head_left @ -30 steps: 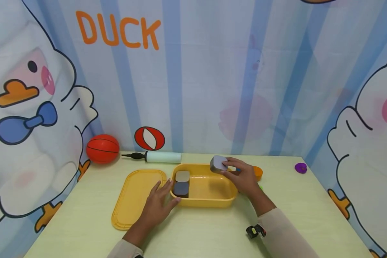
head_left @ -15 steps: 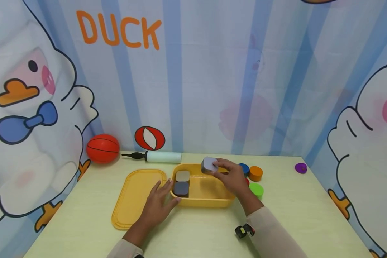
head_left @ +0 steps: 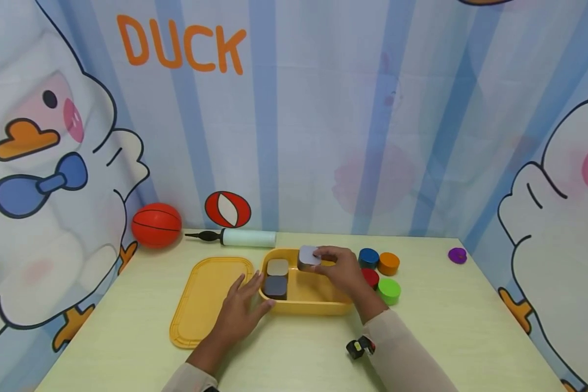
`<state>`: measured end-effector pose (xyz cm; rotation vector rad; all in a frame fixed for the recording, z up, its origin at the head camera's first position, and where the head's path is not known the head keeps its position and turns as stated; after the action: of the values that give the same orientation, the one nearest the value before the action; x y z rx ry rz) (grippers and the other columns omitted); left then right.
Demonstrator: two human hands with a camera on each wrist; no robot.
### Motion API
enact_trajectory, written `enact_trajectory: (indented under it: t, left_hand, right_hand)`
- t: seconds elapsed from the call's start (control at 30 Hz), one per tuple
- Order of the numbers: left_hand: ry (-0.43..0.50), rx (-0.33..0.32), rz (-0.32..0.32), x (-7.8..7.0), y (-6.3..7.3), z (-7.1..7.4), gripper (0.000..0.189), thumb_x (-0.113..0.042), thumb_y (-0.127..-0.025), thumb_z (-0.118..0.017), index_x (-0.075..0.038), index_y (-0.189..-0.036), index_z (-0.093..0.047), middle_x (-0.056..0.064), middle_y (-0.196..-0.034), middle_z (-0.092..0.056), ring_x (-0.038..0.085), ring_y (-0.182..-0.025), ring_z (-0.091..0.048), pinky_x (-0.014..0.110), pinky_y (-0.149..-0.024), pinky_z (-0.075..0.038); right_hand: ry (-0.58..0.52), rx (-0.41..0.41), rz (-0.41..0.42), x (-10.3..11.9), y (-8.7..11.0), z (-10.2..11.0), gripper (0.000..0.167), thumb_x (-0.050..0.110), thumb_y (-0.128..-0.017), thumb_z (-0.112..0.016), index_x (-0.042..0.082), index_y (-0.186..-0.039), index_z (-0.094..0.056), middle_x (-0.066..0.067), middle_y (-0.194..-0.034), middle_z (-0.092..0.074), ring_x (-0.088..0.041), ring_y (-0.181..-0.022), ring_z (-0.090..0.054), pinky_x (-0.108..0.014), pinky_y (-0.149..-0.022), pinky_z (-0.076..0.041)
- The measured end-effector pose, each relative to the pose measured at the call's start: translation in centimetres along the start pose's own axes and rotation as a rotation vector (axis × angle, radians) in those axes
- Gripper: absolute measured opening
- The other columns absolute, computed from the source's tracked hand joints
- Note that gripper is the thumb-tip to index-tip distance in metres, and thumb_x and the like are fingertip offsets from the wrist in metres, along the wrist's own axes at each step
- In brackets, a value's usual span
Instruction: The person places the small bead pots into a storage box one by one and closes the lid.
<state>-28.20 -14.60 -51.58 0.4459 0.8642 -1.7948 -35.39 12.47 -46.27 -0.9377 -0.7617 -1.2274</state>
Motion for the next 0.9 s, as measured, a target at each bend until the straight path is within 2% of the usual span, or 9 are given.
enact_trajectory:
  t: [0.23, 0.4, 0.5, 0.73, 0.9]
  left_hand:
    - [-0.006, 0.001, 0.002, 0.0, 0.0, 0.0, 0.074, -0.041, -0.103, -0.075, -0.005, -0.162, -0.050, 0.013, -0.170, -0.047, 0.056, -0.164, -0.028, 0.080, -0.125, -0.029]
    - [-0.009, 0.003, 0.003, 0.1, 0.0, -0.1, 0.074, -0.042, -0.103, -0.075, -0.006, -0.163, -0.050, 0.013, -0.170, -0.047, 0.055, -0.164, -0.028, 0.081, -0.125, -0.029]
    - [-0.009, 0.004, 0.002, 0.1, 0.0, -0.2, 0.074, -0.042, -0.103, -0.075, -0.005, -0.162, -0.050, 0.013, -0.170, -0.047, 0.056, -0.164, -0.029, 0.082, -0.124, -0.029]
    - [0.000, 0.006, 0.004, 0.1, 0.0, -0.1, 0.074, -0.042, -0.103, -0.075, -0.006, -0.163, -0.050, 0.012, -0.171, -0.047, 0.055, -0.164, -0.028, 0.080, -0.126, -0.028]
    - [-0.003, 0.001, -0.007, -0.1, -0.1, -0.1, 0.074, -0.042, -0.103, -0.076, -0.004, -0.162, -0.051, 0.013, -0.170, -0.047, 0.055, -0.164, -0.028, 0.079, -0.126, -0.029]
  right_hand:
    - [0.047, 0.029, -0.032, -0.1, -0.4, -1.1, 0.033, -0.004, -0.090, -0.086, 0.005, -0.121, -0.082, -0.019, -0.137, -0.075, -0.040, -0.123, -0.076, -0.045, -0.099, -0.067]
    - [0.061, 0.062, -0.093, -0.2, -0.7, -1.8, 0.032, -0.003, -0.089, -0.087, 0.006, -0.120, -0.083, -0.018, -0.137, -0.075, -0.037, -0.123, -0.076, -0.043, -0.099, -0.066]
    - [0.066, 0.059, -0.122, -0.3, -0.9, -2.1, 0.031, -0.005, -0.088, -0.087, 0.006, -0.117, -0.083, -0.018, -0.134, -0.076, -0.036, -0.121, -0.076, -0.041, -0.097, -0.067]
    - [0.107, 0.050, -0.128, -0.2, -1.3, -2.8, 0.030, -0.008, -0.084, -0.089, 0.003, -0.112, -0.083, -0.018, -0.121, -0.080, -0.033, -0.113, -0.077, -0.041, -0.095, -0.065]
    - [0.129, 0.037, -0.157, -0.5, -1.3, -3.2, 0.030, -0.005, -0.085, -0.089, 0.006, -0.112, -0.083, -0.016, -0.121, -0.081, -0.032, -0.113, -0.075, -0.041, -0.095, -0.065]
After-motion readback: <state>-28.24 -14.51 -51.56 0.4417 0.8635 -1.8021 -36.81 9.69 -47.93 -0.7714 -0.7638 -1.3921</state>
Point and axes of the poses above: each hand's wrist, its own y-axis away from the middle knuckle, its own z-axis out of the back of the hand, x = y × z, the point moved 4 cm from there along -y, towards the middle knuckle
